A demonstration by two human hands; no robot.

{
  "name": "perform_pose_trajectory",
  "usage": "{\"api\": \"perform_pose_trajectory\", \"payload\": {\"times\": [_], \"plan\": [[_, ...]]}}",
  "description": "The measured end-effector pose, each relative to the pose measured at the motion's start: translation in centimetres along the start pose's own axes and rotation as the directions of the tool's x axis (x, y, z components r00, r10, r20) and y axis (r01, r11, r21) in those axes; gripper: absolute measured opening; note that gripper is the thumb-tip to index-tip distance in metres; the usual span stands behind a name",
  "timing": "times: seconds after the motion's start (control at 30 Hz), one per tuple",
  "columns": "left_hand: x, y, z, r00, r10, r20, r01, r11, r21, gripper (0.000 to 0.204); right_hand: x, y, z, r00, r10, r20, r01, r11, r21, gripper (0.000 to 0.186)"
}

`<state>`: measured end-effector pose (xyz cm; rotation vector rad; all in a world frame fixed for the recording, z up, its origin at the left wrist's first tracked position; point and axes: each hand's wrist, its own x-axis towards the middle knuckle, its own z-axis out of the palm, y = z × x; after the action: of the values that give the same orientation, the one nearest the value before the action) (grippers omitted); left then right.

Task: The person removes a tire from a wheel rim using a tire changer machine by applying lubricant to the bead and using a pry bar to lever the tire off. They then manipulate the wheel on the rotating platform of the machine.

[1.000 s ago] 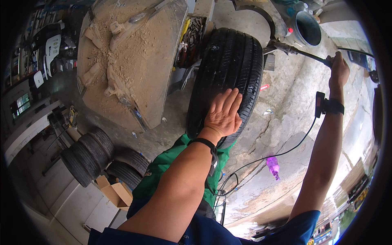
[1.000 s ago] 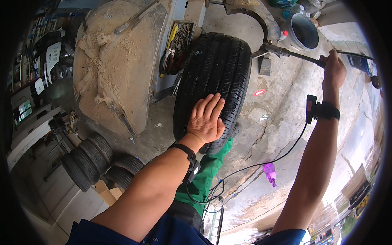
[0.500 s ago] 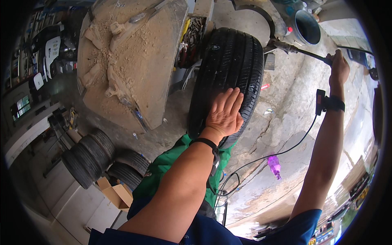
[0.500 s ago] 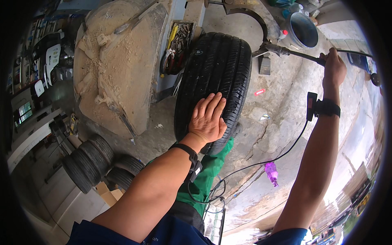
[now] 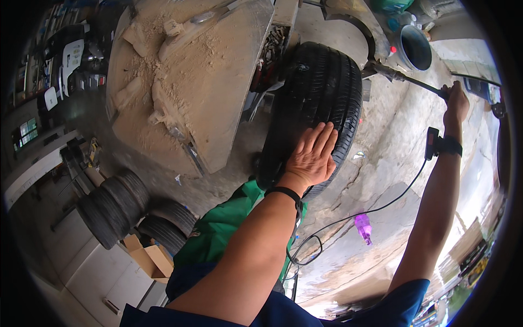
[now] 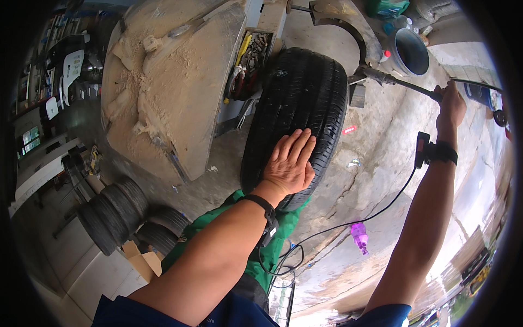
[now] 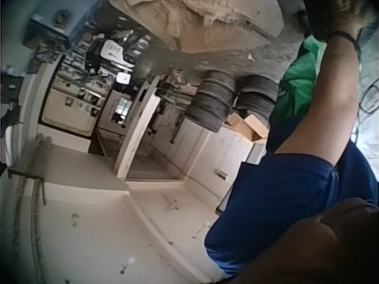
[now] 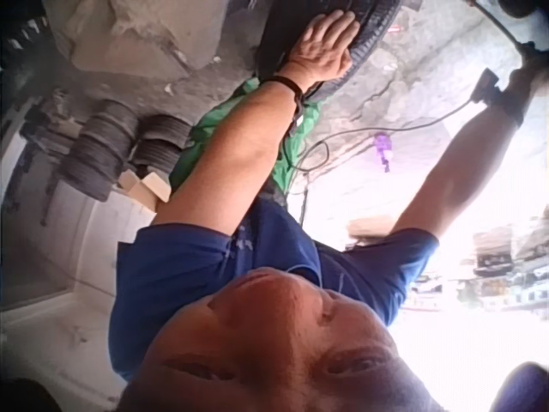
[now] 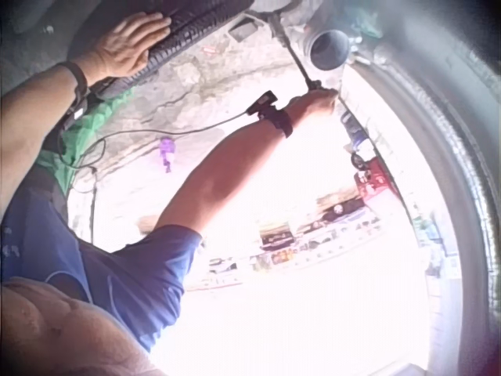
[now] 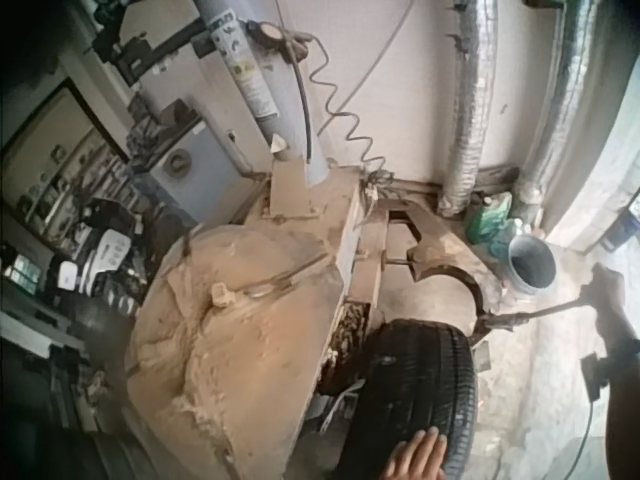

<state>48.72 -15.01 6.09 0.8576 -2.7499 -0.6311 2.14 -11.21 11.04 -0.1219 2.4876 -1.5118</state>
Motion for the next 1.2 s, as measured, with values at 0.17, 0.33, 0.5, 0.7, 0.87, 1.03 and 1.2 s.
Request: {"api": "perform_pose_trajectory", "payload": {"times": [0.17,0.33,0.5,0.7,0.87,1.03,1.2], "plan": [[-0.2,0.0,0.1,1.000,-0.015,-0.017,0.015,1.000,-0.006,0.065,0.0,-0.2,0.1,0.999,0.042,0.006,-0.042,0.998,0.052,0.033],[-0.5,-0.4,0.1,1.000,-0.013,0.003,0.013,1.000,-0.006,0.065,-0.1,-0.3,0.4,0.994,0.092,0.055,-0.100,0.978,0.183,0.028],[-0.1,-1.0,-0.2,1.000,0.018,0.004,-0.018,1.000,-0.002,0.065,-0.2,-0.3,-0.1,0.982,0.083,0.170,-0.128,0.953,0.276,0.027],[1.0,-0.3,-0.6,0.999,0.047,0.011,-0.048,0.995,0.093,0.060,-0.8,1.9,-0.8,0.941,-0.132,0.313,0.026,0.946,0.323,0.026],[1.0,0.4,-0.4,0.992,0.120,-0.024,-0.112,0.968,0.226,0.059,-1.6,1.5,1.6,0.967,-0.090,0.240,-0.029,0.890,0.454,0.036],[1.0,1.4,-0.2,0.985,0.170,-0.022,-0.159,0.953,0.256,0.059,-2.9,0.9,-1.5,0.895,-0.392,0.214,0.396,0.918,0.027,0.031],[1.0,0.9,-0.4,0.984,0.177,-0.007,-0.168,0.945,0.282,0.059,-3.8,0.5,-1.2,0.900,-0.364,0.239,0.373,0.928,0.006,0.037]]}}
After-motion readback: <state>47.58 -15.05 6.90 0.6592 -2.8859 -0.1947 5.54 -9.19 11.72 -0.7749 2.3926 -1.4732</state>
